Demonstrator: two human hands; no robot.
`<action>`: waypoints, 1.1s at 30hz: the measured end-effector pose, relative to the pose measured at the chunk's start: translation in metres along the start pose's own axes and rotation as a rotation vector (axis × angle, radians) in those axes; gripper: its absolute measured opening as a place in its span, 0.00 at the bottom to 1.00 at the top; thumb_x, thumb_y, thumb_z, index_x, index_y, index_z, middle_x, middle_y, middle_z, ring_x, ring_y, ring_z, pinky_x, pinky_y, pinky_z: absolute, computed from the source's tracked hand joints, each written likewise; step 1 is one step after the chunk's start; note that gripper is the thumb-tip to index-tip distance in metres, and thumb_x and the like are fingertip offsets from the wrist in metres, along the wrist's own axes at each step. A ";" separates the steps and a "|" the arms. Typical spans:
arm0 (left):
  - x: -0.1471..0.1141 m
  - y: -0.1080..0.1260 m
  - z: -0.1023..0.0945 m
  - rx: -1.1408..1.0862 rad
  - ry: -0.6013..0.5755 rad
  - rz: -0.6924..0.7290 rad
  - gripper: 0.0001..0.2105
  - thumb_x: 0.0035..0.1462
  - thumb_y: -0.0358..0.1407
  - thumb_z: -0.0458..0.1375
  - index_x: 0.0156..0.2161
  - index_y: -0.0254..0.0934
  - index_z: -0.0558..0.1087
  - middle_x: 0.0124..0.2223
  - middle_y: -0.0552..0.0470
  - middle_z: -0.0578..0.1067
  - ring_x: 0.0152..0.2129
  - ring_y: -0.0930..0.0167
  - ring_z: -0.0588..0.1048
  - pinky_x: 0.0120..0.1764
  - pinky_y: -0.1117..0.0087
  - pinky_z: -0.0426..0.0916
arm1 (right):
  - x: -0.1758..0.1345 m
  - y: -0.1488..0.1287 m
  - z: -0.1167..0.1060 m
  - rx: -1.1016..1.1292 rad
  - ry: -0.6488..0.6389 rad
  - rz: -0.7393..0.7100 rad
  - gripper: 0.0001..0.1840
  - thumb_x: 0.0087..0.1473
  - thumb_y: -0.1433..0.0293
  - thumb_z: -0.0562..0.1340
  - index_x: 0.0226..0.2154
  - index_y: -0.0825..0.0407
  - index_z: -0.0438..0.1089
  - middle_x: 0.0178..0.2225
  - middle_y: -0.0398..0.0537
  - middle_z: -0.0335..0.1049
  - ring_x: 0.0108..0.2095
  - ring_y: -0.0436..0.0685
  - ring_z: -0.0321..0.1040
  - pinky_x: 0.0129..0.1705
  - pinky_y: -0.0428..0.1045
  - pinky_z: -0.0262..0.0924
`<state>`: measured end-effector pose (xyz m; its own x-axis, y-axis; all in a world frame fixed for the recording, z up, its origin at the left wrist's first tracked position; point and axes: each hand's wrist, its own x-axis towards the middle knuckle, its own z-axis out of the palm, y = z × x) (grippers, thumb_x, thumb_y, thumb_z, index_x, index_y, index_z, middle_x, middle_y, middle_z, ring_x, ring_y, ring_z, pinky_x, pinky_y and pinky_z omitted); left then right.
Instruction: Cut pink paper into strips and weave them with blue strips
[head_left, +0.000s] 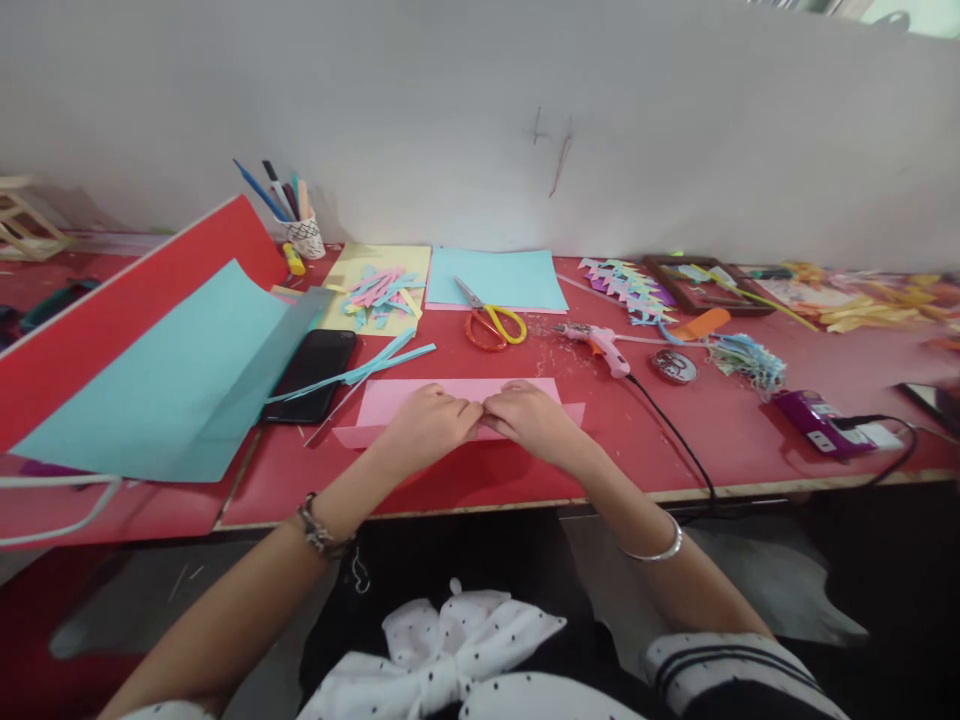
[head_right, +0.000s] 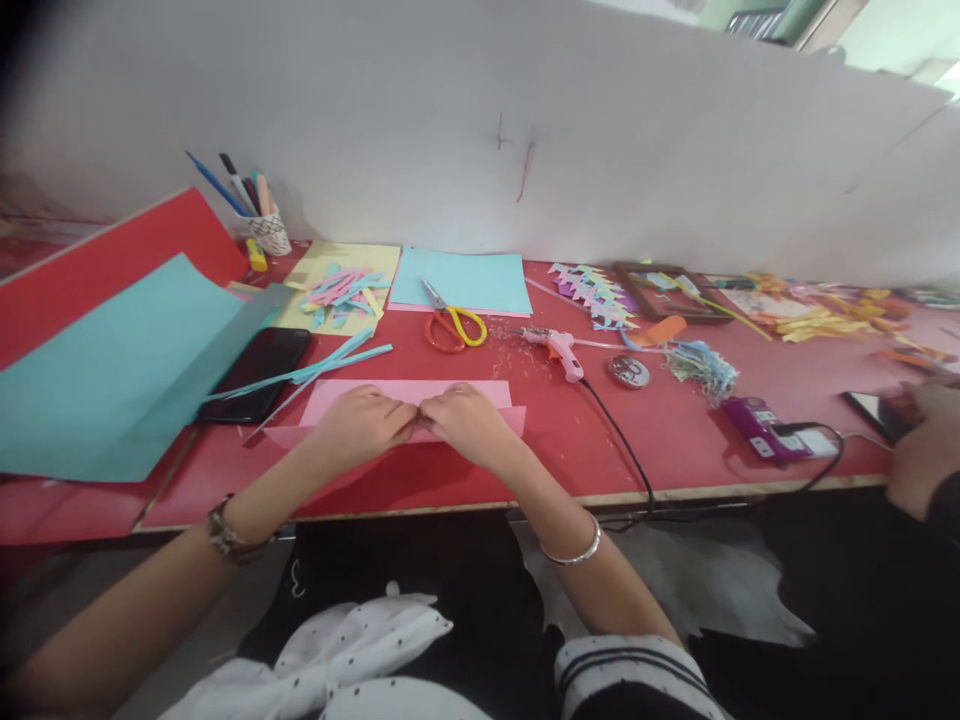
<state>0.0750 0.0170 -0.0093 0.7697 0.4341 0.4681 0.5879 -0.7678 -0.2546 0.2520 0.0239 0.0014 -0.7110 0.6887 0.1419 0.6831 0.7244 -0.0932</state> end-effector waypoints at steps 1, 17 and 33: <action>0.004 0.002 0.002 0.014 0.016 0.008 0.13 0.57 0.27 0.45 0.23 0.35 0.66 0.18 0.54 0.71 0.15 0.73 0.68 0.22 0.69 0.52 | -0.001 0.002 0.000 0.019 0.018 0.002 0.16 0.57 0.70 0.51 0.22 0.55 0.66 0.21 0.46 0.69 0.24 0.50 0.62 0.35 0.46 0.51; -0.050 -0.039 -0.014 0.169 0.087 0.072 0.16 0.57 0.27 0.44 0.21 0.37 0.64 0.15 0.59 0.68 0.14 0.76 0.65 0.23 0.73 0.56 | -0.036 0.029 -0.008 0.155 0.146 -0.113 0.27 0.61 0.60 0.41 0.23 0.54 0.66 0.22 0.45 0.71 0.25 0.50 0.64 0.43 0.48 0.50; -0.049 -0.024 -0.024 -0.124 0.070 -0.343 0.12 0.55 0.35 0.46 0.33 0.37 0.71 0.29 0.54 0.76 0.25 0.73 0.72 0.31 0.74 0.64 | -0.048 0.007 0.004 -0.217 0.334 -0.192 0.19 0.60 0.73 0.46 0.25 0.52 0.68 0.23 0.41 0.72 0.25 0.47 0.64 0.48 0.47 0.49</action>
<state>0.0170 0.0030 -0.0063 0.5112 0.6463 0.5665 0.7709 -0.6363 0.0302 0.2905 -0.0045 -0.0100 -0.7598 0.4684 0.4509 0.5883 0.7905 0.1701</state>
